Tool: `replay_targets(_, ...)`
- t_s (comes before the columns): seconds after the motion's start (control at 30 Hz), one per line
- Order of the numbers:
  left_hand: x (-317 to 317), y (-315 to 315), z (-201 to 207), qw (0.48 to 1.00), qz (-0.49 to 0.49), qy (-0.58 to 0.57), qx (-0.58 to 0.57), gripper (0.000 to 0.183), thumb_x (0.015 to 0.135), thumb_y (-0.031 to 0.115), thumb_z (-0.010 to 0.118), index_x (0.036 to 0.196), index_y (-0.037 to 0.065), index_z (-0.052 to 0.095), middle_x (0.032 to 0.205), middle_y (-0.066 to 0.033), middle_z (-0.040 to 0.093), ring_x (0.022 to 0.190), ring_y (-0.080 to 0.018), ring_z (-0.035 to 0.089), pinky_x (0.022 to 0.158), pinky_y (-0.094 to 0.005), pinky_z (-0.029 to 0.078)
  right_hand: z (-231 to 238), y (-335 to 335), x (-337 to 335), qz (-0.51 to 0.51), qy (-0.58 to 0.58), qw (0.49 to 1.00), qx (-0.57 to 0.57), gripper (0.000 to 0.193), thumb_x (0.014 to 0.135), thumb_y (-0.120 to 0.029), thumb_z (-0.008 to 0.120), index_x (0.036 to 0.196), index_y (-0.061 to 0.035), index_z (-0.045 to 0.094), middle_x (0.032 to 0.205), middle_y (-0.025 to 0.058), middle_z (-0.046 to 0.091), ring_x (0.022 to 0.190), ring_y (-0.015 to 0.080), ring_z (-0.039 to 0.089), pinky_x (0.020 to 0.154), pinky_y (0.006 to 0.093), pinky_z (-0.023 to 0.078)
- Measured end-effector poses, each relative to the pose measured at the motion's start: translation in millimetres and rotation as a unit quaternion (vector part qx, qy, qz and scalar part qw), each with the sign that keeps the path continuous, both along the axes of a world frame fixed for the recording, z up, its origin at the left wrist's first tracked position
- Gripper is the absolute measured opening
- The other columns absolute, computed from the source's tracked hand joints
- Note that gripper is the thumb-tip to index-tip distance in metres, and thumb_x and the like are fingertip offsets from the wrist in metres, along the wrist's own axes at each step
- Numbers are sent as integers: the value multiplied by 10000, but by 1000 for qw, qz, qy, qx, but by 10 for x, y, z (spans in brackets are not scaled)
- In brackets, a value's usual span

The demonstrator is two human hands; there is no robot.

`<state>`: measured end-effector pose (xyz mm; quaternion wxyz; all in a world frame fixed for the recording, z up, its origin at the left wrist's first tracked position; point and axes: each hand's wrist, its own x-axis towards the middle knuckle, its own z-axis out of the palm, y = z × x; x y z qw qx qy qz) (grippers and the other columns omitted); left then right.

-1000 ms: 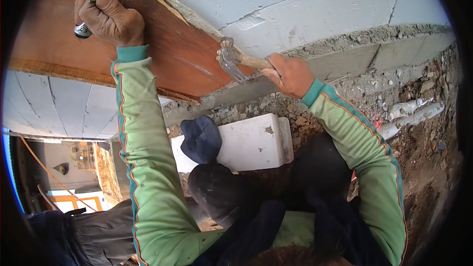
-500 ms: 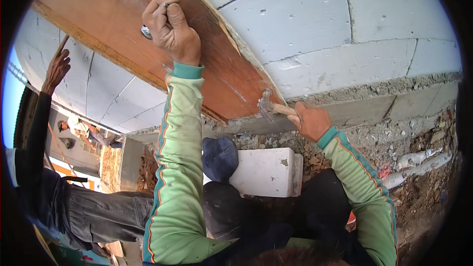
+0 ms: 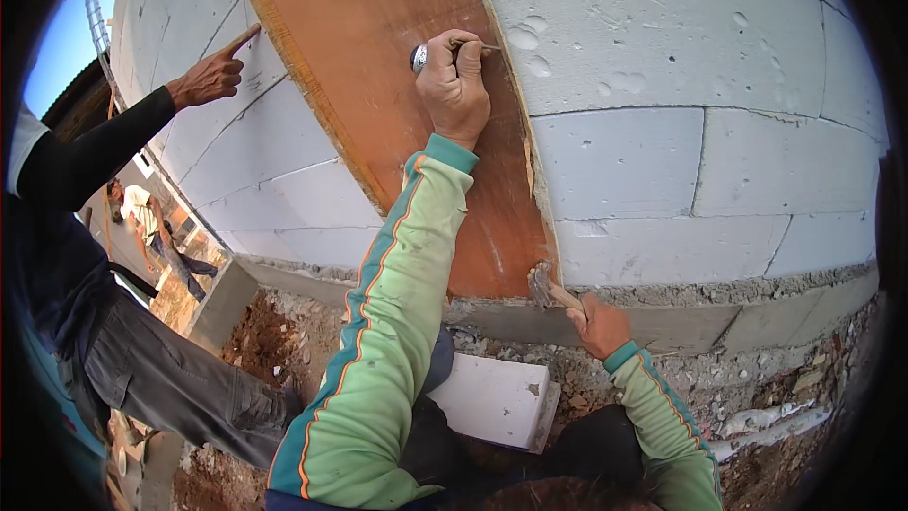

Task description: The person holds a wooden board vertically against a masonry wall and hammers nails into the board to secure it, occasionally reaching for more nails from a container on the ground.

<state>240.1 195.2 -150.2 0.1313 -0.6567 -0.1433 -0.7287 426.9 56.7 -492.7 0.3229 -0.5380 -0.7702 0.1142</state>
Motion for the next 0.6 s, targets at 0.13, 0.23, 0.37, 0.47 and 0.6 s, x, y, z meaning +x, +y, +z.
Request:
replay_targets(0.13, -198, 23, 60, 1000, 13, 13, -17, 120, 993, 151, 652, 957, 38, 632, 833, -31, 670, 759, -128, 624, 696, -277, 500, 52, 7, -37, 6, 33, 999, -31, 406, 989, -460, 554, 959, -56, 522, 743, 231, 638, 695, 466, 624, 614, 553, 473)
replay_targets(0.23, -208, 6, 101, 996, 74, 45, 17, 130, 971, 145, 680, 928, 30, 639, 816, -61, 678, 739, -157, 646, 676, -298, 512, 128, -11, -36, 37, 96, 992, -70, 384, 996, -420, 564, 968, -40, 519, 749, 225, 615, 712, 437, 614, 642, 506, 472)
replay_targets(0.37, -234, 118, 134, 993, 66, 73, 60, 122, 969, 133, 671, 899, 35, 647, 846, -69, 682, 722, -180, 614, 671, -296, 491, 270, -56, -47, 66, 238, 966, -73, 300, 1003, -321, 580, 1021, -23, 550, 771, 186, 575, 751, 307, 620, 683, 421, 456)
replay_targets(0.47, -152, 147, 120, 974, 151, 94, 139, 139, 941, 144, 690, 863, 44, 632, 828, -87, 659, 726, -269, 632, 653, -341, 490, 1045, -224, -29, 42, 262, 963, 41, 324, 1016, -257, 557, 1194, 13, 579, 876, 197, 625, 839, 264, 653, 745, 388, 484)
replay_targets(0.6, -183, 167, 87, 978, 136, 87, 132, 102, 921, 145, 701, 876, 66, 655, 816, -82, 661, 715, -283, 629, 648, -360, 489, 1857, -188, 13, 39, 213, 949, 230, 435, 1006, -82, 545, 1418, 43, 486, 1229, 243, 640, 1111, 343, 654, 941, 380, 501)
